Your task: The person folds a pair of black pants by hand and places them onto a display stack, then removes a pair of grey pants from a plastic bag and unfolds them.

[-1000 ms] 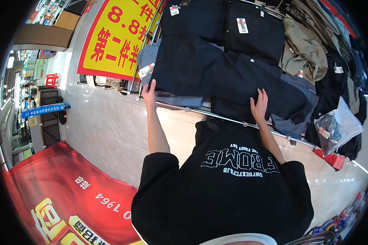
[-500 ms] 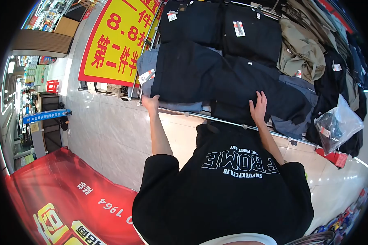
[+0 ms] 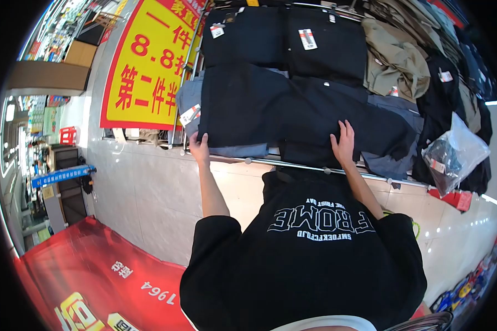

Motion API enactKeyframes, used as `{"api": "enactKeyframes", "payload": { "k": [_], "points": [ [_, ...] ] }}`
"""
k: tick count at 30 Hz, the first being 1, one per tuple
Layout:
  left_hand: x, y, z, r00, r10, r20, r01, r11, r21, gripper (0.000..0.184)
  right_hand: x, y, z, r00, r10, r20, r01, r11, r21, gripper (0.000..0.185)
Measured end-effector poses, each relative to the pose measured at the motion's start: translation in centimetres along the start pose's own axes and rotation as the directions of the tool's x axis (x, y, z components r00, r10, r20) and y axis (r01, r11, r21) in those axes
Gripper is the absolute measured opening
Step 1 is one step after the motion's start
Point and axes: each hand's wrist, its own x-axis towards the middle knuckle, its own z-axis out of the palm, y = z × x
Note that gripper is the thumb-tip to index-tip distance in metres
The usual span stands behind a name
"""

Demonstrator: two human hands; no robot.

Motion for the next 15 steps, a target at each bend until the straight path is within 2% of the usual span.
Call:
{"api": "enactKeyframes", "payload": {
  "k": [1, 5, 8, 10, 15],
  "points": [
    [-0.4, 0.7, -0.1, 0.999, -0.020, 0.044, 0.023, 0.997, -0.073, 0.040, 0.0, 0.1, 0.0, 1.000, 0.000, 0.003, 0.000, 1.000, -0.001, 0.053],
    [-2.0, 3.8, -0.2, 0.993, 0.052, 0.110, -0.033, 0.986, -0.162, 0.033, -0.1, 0.0, 0.0, 1.000, 0.019, 0.002, -0.019, 1.000, -0.007, 0.054],
    [-1.9, 4.8, -0.5, 0.987, -0.035, 0.155, 0.058, 0.988, -0.145, 0.038, -0.1, 0.0, 0.0, 1.000, 0.028, 0.002, -0.028, 1.000, 0.001, 0.054],
    [-1.6, 5.8, -0.7, 0.932, -0.207, 0.298, 0.228, 0.973, -0.038, 0.042, -0.1, 0.0, 0.0, 0.999, 0.036, -0.002, -0.036, 0.999, 0.007, 0.054],
    [0.5, 6.6, -0.5, 0.874, -0.316, 0.371, 0.284, 0.949, 0.138, 0.042, -0.2, 0.0, -0.2, 0.999, 0.041, -0.009, -0.041, 0.999, 0.019, 0.054]
  ]
}}
